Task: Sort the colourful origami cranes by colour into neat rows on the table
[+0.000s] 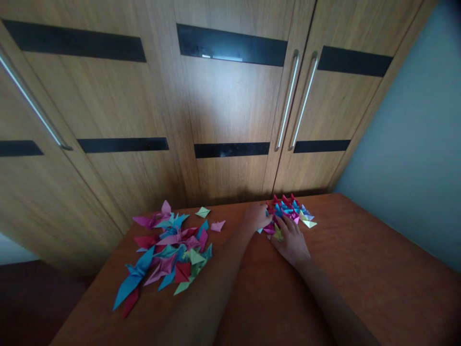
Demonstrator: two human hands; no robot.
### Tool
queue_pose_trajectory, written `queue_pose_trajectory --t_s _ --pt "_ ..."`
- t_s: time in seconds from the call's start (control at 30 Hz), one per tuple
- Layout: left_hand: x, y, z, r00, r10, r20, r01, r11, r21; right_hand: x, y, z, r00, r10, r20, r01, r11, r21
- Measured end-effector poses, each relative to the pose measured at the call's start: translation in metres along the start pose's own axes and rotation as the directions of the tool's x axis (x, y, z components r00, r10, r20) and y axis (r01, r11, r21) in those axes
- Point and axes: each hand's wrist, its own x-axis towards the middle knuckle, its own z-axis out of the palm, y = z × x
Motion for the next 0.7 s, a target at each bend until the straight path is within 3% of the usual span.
queue_pose_trajectory --t_s 0.2,0.43,0.57,0.7 --pt "-0.035 0.005 0.001 0.999 0.026 -0.034 -0.03 0.991 -0.129 -0.019 -0.023 -0.005 0.998 -0.066 -0.01 0.066 0.992 0.103" --pt "-0.073 0.0 -0.009 0.987 -0.057 -0.149 0.001 0.935 -0.354 -0.037 -0.062 -0.014 0.997 -0.028 -0.075 0.051 0.946 0.32" --pt "-0.093 -0.009 -0.029 0.959 -0.122 -0.254 -0.017 0.874 -0.485 -0.039 -0.092 -0.021 0.989 0.034 -0.147 0.038 0.887 0.459" --pt "-0.118 -0.025 -0.065 0.923 -0.175 -0.344 -0.053 0.825 -0.562 -0.027 -0.134 -0.025 0.987 0.031 -0.158 0.066 0.817 0.573"
